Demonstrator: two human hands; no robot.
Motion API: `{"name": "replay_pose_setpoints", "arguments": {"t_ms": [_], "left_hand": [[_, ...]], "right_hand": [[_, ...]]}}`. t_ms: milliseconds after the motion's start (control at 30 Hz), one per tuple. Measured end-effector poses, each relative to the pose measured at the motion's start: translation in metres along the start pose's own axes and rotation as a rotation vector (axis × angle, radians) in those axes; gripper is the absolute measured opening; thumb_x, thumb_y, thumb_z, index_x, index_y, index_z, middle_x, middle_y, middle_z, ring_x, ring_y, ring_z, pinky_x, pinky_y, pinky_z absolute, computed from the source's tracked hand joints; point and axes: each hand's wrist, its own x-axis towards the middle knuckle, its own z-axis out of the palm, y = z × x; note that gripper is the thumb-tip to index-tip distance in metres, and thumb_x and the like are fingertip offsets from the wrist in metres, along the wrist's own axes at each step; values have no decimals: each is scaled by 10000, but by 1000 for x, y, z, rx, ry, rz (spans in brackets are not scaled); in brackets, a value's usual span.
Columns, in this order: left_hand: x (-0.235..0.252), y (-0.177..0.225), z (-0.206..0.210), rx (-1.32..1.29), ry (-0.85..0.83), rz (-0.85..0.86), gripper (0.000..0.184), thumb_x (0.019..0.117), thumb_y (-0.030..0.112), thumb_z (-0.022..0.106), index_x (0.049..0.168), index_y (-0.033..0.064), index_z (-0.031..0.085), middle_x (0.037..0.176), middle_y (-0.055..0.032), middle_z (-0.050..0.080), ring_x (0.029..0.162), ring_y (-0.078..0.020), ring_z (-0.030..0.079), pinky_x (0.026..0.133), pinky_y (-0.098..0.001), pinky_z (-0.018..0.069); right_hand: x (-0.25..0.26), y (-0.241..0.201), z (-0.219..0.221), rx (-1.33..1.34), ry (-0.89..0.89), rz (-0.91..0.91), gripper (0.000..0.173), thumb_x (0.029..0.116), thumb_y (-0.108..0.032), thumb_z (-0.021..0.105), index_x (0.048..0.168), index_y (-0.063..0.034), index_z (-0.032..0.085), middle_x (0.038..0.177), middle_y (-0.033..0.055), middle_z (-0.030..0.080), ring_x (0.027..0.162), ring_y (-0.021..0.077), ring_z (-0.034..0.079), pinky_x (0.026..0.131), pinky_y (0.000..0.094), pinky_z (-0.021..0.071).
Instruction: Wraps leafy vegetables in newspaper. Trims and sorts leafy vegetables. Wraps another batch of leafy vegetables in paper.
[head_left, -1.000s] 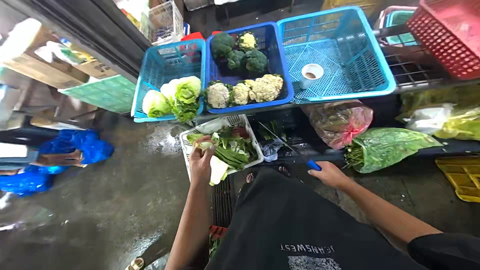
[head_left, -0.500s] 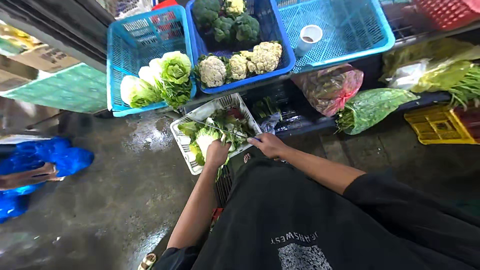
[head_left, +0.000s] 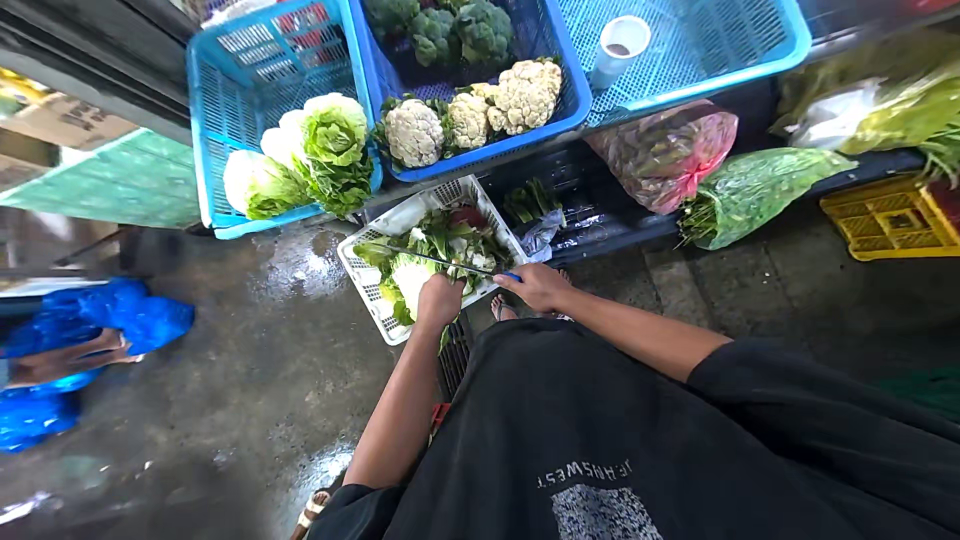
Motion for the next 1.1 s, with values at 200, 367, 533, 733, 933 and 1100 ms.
{"name": "replay_pose_setpoints", "arguments": {"t_ms": [200,367,533,733,933,1100], "left_hand": [[6,-5,6,-107,63,12,404,1047,410,556,1091,28,680,956,-185,693,928,-346,685,839,-590,536],[9,-10,5,-148,94,-35,420,1034,440,578,1058,31,673,908,-164,675,870,-316,670,812,-566,533],[34,22,41,-336,0,-18,397,1016,431,604,1078,47,681,824,-59,668,692,-166,652,686,-396,574],[85,121,88,-69,-165,105,388,1009,378,575,1212,62,669,1035,-163,699,905,-278,695,848,-515,570],[164,228,177,496,-254,472,275,942,218,644,1170,87,724,1142,-195,715,1090,-404,677,897,-653,535],[234,255,281,790,-330,596,296,946,42,624,1235,61,685,1436,-200,557,1167,-439,631,910,-627,548]], "right_hand": [[15,33,-4,-36,-33,41,775,1011,-727,322,1021,-50,701,958,194,685,984,381,667,876,641,502],[13,87,-10,44,-10,180,809,994,-754,326,960,-37,698,936,207,677,958,390,663,864,652,495],[-7,148,-26,193,17,216,812,994,-751,341,962,-20,694,932,195,671,934,369,658,871,628,500],[-80,262,-31,379,89,575,874,980,-777,333,1062,21,681,982,249,664,930,403,656,850,650,503],[-171,355,-24,550,205,883,841,1006,-726,373,1105,54,674,1016,281,664,952,428,650,879,653,501],[-247,388,-14,665,323,948,725,1060,-627,352,852,-2,655,682,103,557,597,237,531,598,481,475]]}}
